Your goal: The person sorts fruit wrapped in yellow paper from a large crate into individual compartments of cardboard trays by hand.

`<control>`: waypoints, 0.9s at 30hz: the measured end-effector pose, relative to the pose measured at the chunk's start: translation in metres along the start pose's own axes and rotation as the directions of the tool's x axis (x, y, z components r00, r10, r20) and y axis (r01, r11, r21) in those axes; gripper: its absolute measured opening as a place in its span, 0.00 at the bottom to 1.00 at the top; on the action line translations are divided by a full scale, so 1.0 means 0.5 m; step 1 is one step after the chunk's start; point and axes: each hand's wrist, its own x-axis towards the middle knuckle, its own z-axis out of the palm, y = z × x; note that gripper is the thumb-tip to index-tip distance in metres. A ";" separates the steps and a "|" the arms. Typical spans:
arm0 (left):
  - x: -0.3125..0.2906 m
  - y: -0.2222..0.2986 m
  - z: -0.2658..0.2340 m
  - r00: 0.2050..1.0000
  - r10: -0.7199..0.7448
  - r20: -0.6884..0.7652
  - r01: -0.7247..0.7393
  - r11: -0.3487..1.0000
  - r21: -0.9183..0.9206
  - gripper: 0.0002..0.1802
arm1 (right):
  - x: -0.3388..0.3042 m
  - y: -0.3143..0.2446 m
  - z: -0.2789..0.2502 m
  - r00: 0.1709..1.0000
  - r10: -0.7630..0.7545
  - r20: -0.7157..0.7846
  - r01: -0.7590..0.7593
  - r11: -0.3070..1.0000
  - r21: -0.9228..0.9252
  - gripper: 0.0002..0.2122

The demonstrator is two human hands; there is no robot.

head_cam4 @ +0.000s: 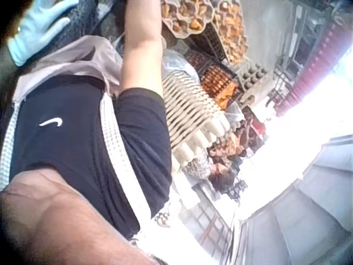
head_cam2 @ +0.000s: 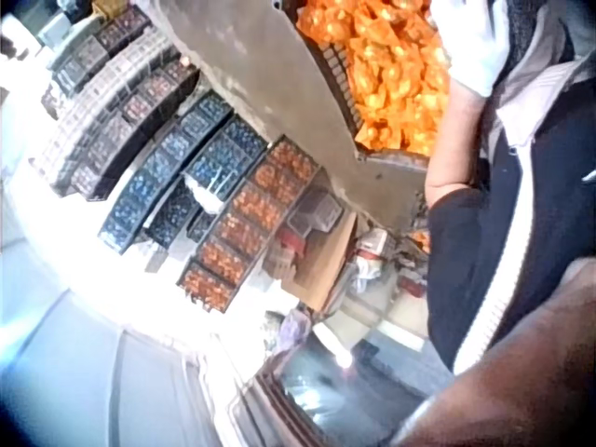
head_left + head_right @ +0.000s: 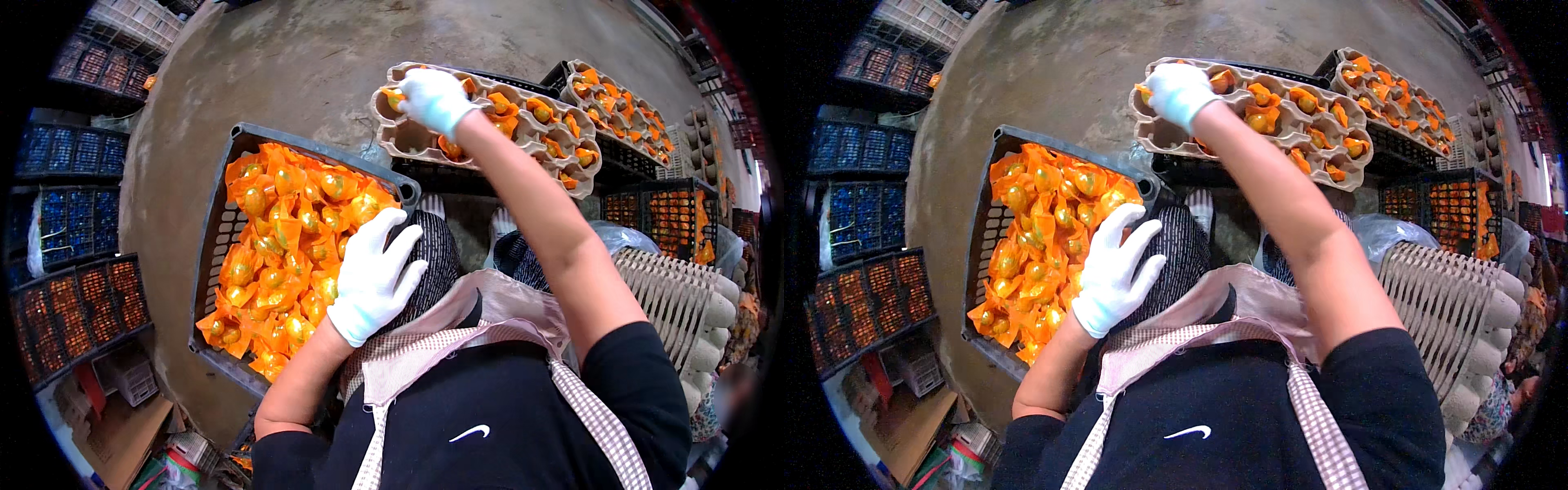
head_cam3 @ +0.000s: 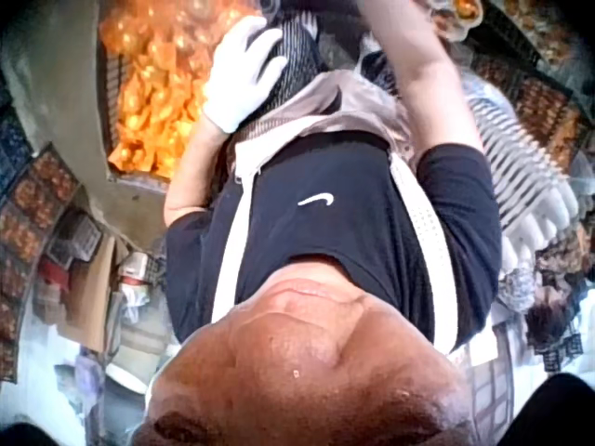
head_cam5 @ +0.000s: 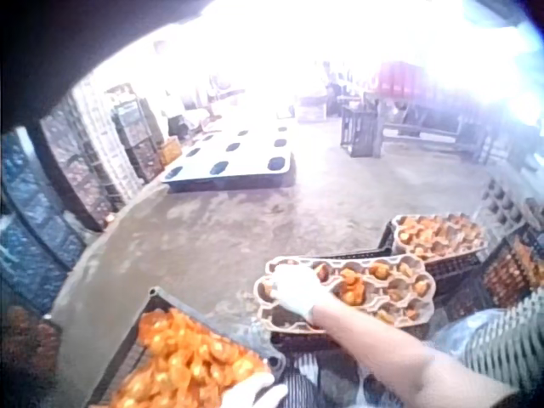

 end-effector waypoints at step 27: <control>0.049 -0.170 -0.072 0.949 -0.256 -0.181 0.308 0.654 0.691 0.19 | -0.196 0.033 -0.058 0.991 -0.030 -0.132 0.081 0.912 0.402 0.13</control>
